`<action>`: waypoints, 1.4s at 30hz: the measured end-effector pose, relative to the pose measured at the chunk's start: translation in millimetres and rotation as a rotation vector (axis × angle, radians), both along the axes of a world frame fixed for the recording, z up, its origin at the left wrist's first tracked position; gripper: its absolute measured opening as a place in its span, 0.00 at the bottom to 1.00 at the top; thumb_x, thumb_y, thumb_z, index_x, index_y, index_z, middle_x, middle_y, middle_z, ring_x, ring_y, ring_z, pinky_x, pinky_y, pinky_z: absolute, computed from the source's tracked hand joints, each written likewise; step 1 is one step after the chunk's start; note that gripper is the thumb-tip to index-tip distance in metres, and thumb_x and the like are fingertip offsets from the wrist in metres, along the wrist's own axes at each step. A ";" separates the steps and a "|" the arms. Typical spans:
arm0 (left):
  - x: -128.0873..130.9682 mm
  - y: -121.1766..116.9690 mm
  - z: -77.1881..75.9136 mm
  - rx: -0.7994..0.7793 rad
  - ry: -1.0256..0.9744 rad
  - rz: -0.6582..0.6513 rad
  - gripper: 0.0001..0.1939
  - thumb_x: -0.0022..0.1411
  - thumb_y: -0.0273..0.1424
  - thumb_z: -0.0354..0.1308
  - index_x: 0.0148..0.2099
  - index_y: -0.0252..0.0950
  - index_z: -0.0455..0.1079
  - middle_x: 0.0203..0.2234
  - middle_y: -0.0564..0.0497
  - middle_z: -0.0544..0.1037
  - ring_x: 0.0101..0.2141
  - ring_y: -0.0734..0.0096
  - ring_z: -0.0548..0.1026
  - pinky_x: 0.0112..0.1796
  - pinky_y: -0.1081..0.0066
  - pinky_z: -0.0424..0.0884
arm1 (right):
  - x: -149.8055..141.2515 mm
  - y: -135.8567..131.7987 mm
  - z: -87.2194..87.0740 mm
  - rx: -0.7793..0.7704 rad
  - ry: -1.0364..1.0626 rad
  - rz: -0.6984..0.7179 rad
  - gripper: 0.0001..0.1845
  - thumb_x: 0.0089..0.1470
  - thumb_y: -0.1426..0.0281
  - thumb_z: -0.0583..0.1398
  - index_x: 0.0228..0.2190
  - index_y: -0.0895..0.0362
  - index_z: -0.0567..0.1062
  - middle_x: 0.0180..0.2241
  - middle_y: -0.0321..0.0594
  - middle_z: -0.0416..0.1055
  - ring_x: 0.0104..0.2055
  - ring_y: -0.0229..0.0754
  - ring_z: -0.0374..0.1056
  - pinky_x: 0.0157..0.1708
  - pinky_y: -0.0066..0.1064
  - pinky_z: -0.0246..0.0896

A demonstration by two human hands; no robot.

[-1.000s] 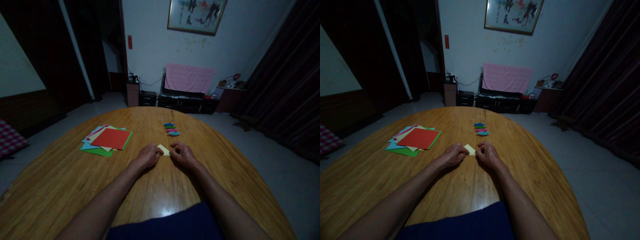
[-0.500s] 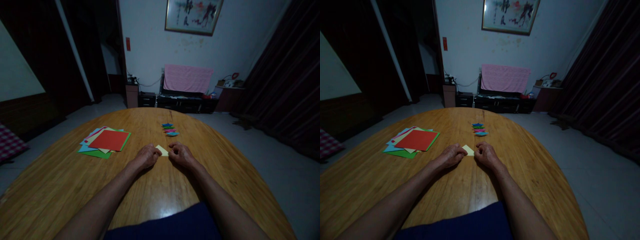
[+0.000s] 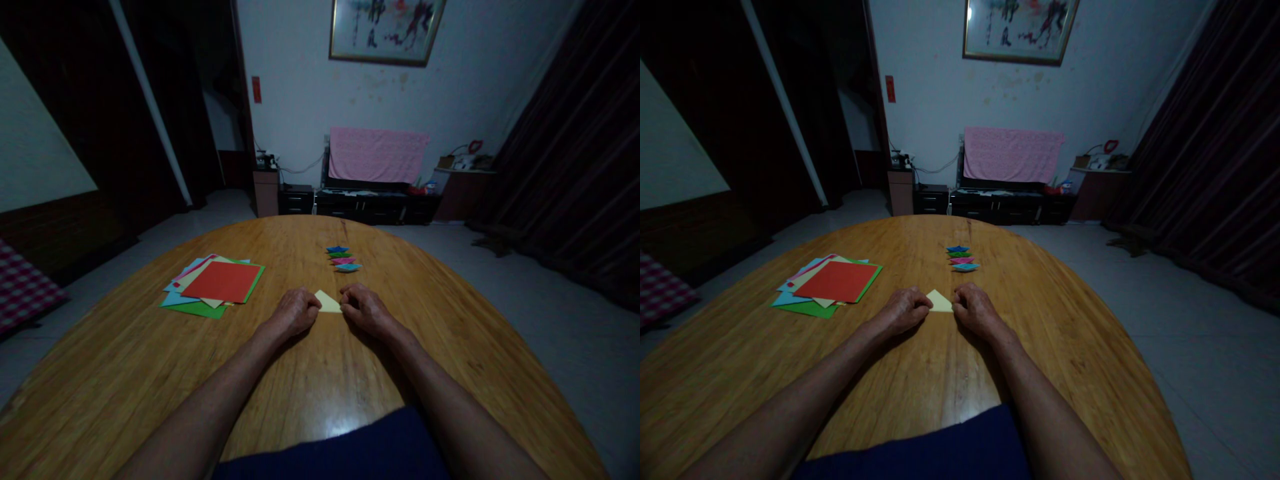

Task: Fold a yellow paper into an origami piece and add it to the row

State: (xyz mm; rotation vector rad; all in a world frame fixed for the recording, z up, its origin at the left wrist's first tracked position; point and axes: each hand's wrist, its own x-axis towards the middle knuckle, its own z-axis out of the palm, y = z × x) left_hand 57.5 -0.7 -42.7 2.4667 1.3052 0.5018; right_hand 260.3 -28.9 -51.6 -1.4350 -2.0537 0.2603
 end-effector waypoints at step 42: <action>-2.4 0.4 16.2 -0.135 0.023 0.182 0.11 0.52 0.26 0.53 0.34 0.33 0.77 0.29 0.46 0.79 0.32 0.67 0.73 0.35 0.70 0.65 | -55.4 -16.8 13.9 -0.138 -0.345 -0.343 0.10 0.55 0.69 0.53 0.32 0.59 0.72 0.34 0.48 0.71 0.34 0.44 0.68 0.30 0.32 0.53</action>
